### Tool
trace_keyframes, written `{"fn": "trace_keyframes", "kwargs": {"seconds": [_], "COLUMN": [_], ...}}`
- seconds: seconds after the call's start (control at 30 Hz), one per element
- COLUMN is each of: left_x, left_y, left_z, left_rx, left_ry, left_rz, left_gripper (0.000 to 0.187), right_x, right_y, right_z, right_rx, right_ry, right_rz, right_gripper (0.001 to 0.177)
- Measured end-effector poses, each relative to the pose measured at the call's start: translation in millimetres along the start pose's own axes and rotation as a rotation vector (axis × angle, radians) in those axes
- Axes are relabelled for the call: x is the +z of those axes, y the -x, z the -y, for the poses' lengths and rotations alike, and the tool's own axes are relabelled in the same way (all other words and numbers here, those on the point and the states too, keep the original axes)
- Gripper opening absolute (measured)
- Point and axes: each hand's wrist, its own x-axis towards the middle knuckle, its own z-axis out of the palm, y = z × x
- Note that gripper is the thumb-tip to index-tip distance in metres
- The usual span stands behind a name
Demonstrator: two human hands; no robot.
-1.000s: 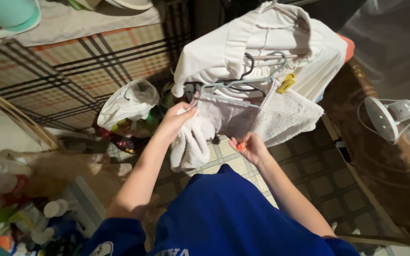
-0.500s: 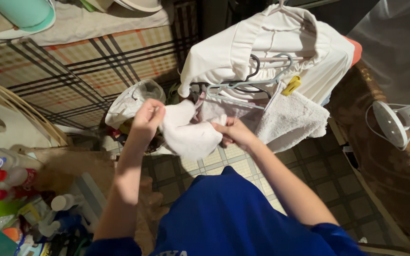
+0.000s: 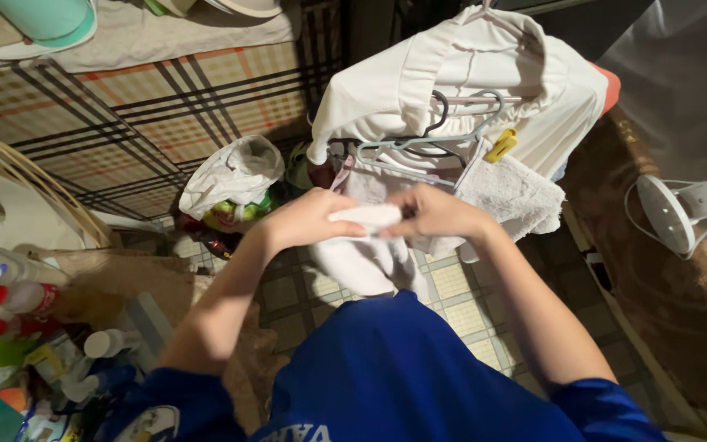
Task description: The person places several garments onto hangers and stacks them on a chair. The person handles a peach-colored jacket, a white top, a patterned cloth, and a white towel, placing each on a hanger and stacking them.
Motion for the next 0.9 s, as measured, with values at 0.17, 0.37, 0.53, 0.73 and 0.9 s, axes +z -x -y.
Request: {"fn": "trace_keyframes", "kwargs": {"seconds": [0.17, 0.37, 0.53, 0.73, 0.9], "left_x": [-26.0, -55.4, -60.7, -52.3, -29.9], "left_y": [12.4, 24.6, 3.1, -48.4, -70.5], "left_z": [-1.4, 9.2, 20.2, 30.6, 27.7], "left_rx": [-0.031, 0.054, -0.062, 0.089, 0.243], "left_ry": [-0.020, -0.772, -0.190, 0.666, 0.533], "left_rz": [-0.226, -0.834, -0.997, -0.829, -0.904], "left_gripper": [0.026, 0.017, 0.017, 0.017, 0.018], "right_x": [14.4, 10.6, -4.8, -12.6, -19.0], "right_y": [21.0, 19.0, 0.4, -21.2, -25.2], "right_z": [-41.8, -82.5, -73.4, -46.7, -50.3], "right_rx": [0.124, 0.298, 0.000, -0.022, 0.099], "right_ry": [0.193, 0.318, 0.606, 0.691, 0.743], "right_rz": [0.072, -0.102, -0.576, -0.748, -0.687], "right_gripper": [0.031, 0.030, 0.022, 0.011, 0.013]}}
